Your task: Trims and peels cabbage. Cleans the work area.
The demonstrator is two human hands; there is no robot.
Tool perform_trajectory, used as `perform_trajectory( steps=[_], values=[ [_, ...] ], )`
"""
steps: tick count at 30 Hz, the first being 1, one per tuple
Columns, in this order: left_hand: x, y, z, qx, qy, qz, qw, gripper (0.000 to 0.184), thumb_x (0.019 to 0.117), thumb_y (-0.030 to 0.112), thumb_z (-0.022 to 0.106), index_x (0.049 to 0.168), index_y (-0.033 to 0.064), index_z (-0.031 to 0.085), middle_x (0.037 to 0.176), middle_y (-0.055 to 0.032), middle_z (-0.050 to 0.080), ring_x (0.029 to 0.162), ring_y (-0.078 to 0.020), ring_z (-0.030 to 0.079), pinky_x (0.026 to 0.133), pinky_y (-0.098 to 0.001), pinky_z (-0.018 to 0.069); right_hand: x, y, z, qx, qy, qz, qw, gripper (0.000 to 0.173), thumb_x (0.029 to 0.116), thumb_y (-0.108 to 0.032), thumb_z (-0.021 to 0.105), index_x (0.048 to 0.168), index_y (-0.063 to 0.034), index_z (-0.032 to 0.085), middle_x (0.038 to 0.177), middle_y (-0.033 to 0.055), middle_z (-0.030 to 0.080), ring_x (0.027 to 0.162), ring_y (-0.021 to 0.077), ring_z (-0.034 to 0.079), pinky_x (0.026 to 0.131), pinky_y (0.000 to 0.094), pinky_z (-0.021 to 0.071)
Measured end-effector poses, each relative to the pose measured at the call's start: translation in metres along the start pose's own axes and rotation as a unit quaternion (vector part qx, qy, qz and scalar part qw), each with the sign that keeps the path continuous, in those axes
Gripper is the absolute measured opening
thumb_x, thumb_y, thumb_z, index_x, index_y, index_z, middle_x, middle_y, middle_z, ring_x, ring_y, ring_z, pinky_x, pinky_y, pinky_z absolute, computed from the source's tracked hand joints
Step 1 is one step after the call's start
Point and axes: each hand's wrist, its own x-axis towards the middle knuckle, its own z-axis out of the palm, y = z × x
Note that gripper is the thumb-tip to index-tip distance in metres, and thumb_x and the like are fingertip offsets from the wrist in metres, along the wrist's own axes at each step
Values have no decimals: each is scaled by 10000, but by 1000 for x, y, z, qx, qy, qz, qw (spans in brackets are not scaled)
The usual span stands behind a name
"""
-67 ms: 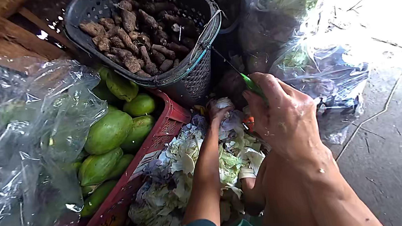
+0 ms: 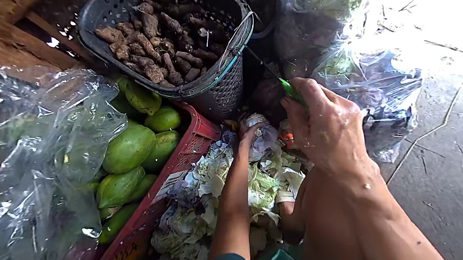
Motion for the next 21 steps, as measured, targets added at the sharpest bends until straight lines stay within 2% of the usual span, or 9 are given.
perform_trajectory(
  steps=[3, 5, 7, 10, 12, 15, 17, 19, 21],
  values=[
    [41, -78, -14, -104, -37, 113, 987, 774, 892, 282, 748, 1533, 64, 373, 1423, -227, 532, 1267, -324, 543, 1031, -503, 476, 2, -7, -4, 13, -19, 18, 1000, 253, 1038, -201, 550, 1162, -10, 660, 882, 171, 687, 649, 343, 672, 487, 478, 475],
    [6, -75, -31, -181, -67, 139, 971, 378, 1000, 226, 572, 1326, 37, 543, 1094, -91, 647, 956, -119, 626, 857, -318, 537, 3, -14, -6, 33, -33, 23, 999, 253, 1045, -204, 550, 1179, -13, 648, 890, 178, 687, 675, 358, 679, 507, 500, 482],
    [-43, -72, -52, -267, -72, 161, 947, 269, 1082, 146, 376, 1210, 4, 565, 936, -28, 625, 824, -46, 613, 782, -237, 531, -1, -19, -7, 64, -52, 21, 996, 260, 1056, -207, 543, 1209, -16, 630, 901, 194, 685, 719, 383, 686, 540, 534, 501],
    [-128, -83, -84, -348, -22, 205, 915, 328, 1102, 139, 271, 1191, 15, 561, 976, -23, 678, 882, -25, 648, 819, -211, 549, -11, -27, -1, 144, -80, 20, 986, 251, 1053, -199, 568, 1220, -23, 630, 893, 217, 684, 752, 406, 687, 605, 589, 522],
    [-210, -70, -102, -347, 32, 162, 923, 385, 1125, 129, 249, 1365, -67, 477, 1164, -134, 605, 1002, -99, 579, 917, -244, 480, -22, -37, 7, 225, -124, -9, 966, 280, 1009, -208, 641, 1199, -3, 644, 927, 214, 688, 777, 377, 680, 667, 583, 530],
    [-242, -117, -139, -401, 8, 148, 904, 428, 1117, 356, 283, 1272, 64, 554, 1004, -58, 703, 889, -101, 688, 776, -285, 592, -50, -73, 28, 327, -291, -68, 897, 645, 828, -407, 842, 1323, -49, 635, 1165, 197, 689, 1006, 333, 680, 866, 562, 556],
    [-243, -157, -165, -379, 7, 188, 906, 511, 1094, 455, 322, 1361, 65, 515, 1101, -70, 685, 977, -120, 671, 853, -334, 581, -77, -112, 41, 273, -422, -116, 857, 902, 734, -533, 888, 1481, -161, 546, 1422, 212, 567, 1233, 395, 598, 994, 616, 507],
    [-268, -163, -177, -342, 110, 178, 916, 546, 1105, 445, 294, 1396, 35, 508, 1194, -110, 644, 1043, -140, 620, 924, -344, 526, -111, -147, 52, 209, -473, -160, 841, 886, 787, -546, 844, 1524, -195, 499, 1554, 254, 421, 1209, 452, 605, 932, 638, 521],
    [-274, -167, -182, -376, 171, 204, 888, 512, 1121, 384, 258, 1335, -1, 519, 1127, -127, 631, 980, -154, 607, 878, -342, 520, -145, -160, 63, 237, -392, -219, 861, 642, 862, -454, 790, 1387, -124, 624, 1485, 286, 478, 980, 429, 693, 773, 587, 572]
  ],
)
